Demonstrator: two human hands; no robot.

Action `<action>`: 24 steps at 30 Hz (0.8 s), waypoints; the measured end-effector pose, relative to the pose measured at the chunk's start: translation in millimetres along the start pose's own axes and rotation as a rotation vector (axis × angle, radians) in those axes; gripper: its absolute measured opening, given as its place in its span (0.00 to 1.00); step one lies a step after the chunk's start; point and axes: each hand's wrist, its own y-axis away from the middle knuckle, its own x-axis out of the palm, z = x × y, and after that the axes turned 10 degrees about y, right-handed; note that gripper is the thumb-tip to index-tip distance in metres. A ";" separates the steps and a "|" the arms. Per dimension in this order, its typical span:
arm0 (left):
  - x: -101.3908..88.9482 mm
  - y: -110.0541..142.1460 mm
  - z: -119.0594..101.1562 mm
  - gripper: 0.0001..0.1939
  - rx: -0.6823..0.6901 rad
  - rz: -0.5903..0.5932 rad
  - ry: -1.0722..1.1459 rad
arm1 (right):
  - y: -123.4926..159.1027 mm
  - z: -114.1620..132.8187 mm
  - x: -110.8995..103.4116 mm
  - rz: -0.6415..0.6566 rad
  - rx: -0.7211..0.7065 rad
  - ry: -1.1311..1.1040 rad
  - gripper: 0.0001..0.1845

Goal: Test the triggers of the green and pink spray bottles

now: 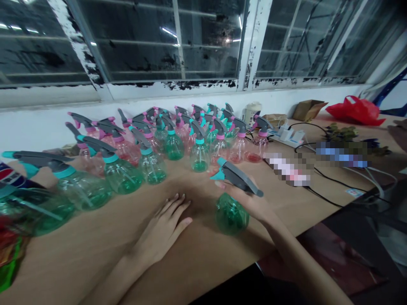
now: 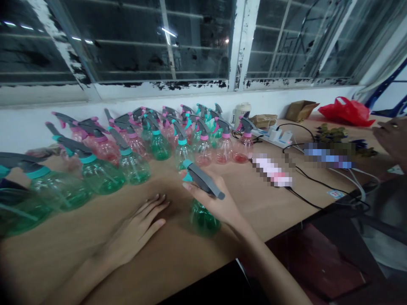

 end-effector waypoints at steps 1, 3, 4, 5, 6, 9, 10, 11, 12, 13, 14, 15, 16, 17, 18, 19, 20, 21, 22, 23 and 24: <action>-0.3 -0.1 -0.1 0.27 0.003 0.002 -0.005 | 1.1 -0.1 -0.2 -0.002 0.019 0.012 0.11; -0.4 -0.1 -0.3 0.27 0.006 0.006 -0.019 | 2.5 -0.1 -0.3 -0.003 0.044 0.017 0.09; -0.2 0.0 -0.5 0.28 0.007 0.010 -0.027 | 2.6 0.2 -0.4 -0.005 0.051 0.014 0.08; 0.2 0.0 -0.6 0.28 0.006 0.012 -0.035 | 2.4 0.7 -0.5 -0.005 0.061 0.011 0.08; 0.8 0.1 -0.7 0.28 0.005 0.013 -0.043 | 2.0 1.5 -0.7 -0.008 0.071 0.008 0.08; 3.6 0.1 0.1 0.29 0.013 0.007 -0.062 | -0.2 3.9 -1.9 0.012 0.085 -0.013 0.08; 4.8 0.1 0.6 0.29 0.020 0.004 -0.068 | -0.9 4.4 -2.4 0.027 0.083 -0.024 0.08; 5.9 0.2 1.3 0.29 0.027 0.002 -0.075 | -1.6 4.6 -2.9 0.044 0.074 -0.034 0.08; 6.9 0.3 2.0 0.29 0.029 0.001 -0.081 | -2.2 4.4 -3.3 0.056 0.056 -0.049 0.07; 7.7 0.5 2.7 0.29 0.027 -0.001 -0.086 | -2.9 3.8 -3.4 0.063 0.031 -0.066 0.07; 8.4 0.8 3.3 0.29 0.024 0.000 -0.090 | -3.6 2.6 -3.1 0.066 0.012 -0.079 0.07; 8.8 1.1 3.8 0.28 0.026 0.002 -0.093 | -4.3 1.0 -2.5 0.062 -0.001 -0.085 0.08; 9.1 1.5 4.3 0.28 0.035 0.007 -0.094 | -5.1 -1.0 -1.4 0.054 -0.006 -0.085 0.07; 9.2 1.8 4.6 0.27 0.046 0.008 -0.097 | -6.0 -3.1 -0.1 0.050 -0.005 -0.082 0.07; 9.2 2.1 4.8 0.28 0.057 0.006 -0.100 | -6.9 -5.2 1.4 0.052 -0.001 -0.080 0.07; 9.2 2.3 4.9 0.28 0.065 0.003 -0.104 | -7.8 -6.9 2.9 0.059 0.001 -0.084 0.08; 9.0 2.3 4.9 0.28 0.068 -0.001 -0.110 | -8.6 -8.1 4.2 0.067 -0.002 -0.096 0.08; 8.9 2.3 4.8 0.29 0.067 -0.007 -0.117 | -9.2 -8.7 5.1 0.079 -0.010 -0.115 0.09; 8.7 2.2 4.7 0.29 0.069 -0.012 -0.123 | -9.7 -8.7 5.6 0.092 -0.021 -0.136 0.10; 8.5 2.1 4.5 0.29 0.074 -0.017 -0.129 | -10.0 -8.2 5.8 0.102 -0.040 -0.158 0.10; 8.3 2.1 4.3 0.29 0.082 -0.021 -0.133 | -10.0 -7.5 5.8 0.112 -0.061 -0.180 0.11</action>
